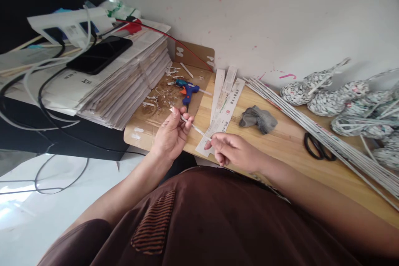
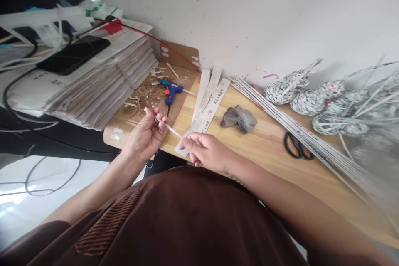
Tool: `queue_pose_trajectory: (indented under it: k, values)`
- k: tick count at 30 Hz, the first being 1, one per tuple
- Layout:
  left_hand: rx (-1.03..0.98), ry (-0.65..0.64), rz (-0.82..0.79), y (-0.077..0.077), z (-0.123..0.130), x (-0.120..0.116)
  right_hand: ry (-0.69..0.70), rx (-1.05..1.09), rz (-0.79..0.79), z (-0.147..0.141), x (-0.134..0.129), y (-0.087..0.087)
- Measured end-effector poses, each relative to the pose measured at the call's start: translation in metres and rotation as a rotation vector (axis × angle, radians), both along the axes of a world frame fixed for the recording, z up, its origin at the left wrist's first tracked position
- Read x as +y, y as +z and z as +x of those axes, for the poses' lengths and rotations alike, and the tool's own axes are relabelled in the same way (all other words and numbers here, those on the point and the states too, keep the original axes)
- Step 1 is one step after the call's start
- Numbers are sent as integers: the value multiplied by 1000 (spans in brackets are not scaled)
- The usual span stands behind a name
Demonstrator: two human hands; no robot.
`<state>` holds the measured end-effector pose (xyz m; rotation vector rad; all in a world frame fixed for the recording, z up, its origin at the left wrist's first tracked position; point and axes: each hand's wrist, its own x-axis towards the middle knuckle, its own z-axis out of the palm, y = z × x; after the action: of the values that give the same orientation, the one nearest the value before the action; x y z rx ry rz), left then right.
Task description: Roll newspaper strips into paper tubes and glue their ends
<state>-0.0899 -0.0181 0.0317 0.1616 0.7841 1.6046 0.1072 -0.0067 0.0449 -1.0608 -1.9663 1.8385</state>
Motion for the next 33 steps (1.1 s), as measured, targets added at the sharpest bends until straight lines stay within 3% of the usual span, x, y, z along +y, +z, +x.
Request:
queue_pose_trajectory:
  k: [2,3,5,8,11,13,17,19,24,26,28,33]
  values:
    - [14,-6,4,-3,1,0,-52,-70,248,-3,0,3]
    - [17,-17,11,-3,2,-1,-64,-78,271,-4,0,3]
    - [17,-44,25,-4,2,-2,-52,-12,74,-6,0,-1]
    - [4,-85,39,-1,1,-4,26,199,-421,-6,0,-10]
    - [-18,-81,47,0,0,-3,53,255,-581,-5,2,-13]
    - [-14,-52,40,-2,0,-2,33,163,-457,-4,2,-11]
    - [22,-27,12,-5,4,-1,-69,-18,162,-6,3,-2]
    - [26,-45,17,-5,6,-2,-87,-12,211,-8,4,-2]
    - [-19,-133,70,-1,5,-5,123,249,-482,-8,9,-12]
    - [-32,-131,81,0,4,-4,166,252,-534,-8,9,-13]
    - [-22,-90,61,-1,3,-3,123,148,-346,-7,7,-11]
    - [38,-11,2,-2,8,-1,42,-328,712,-11,1,0]
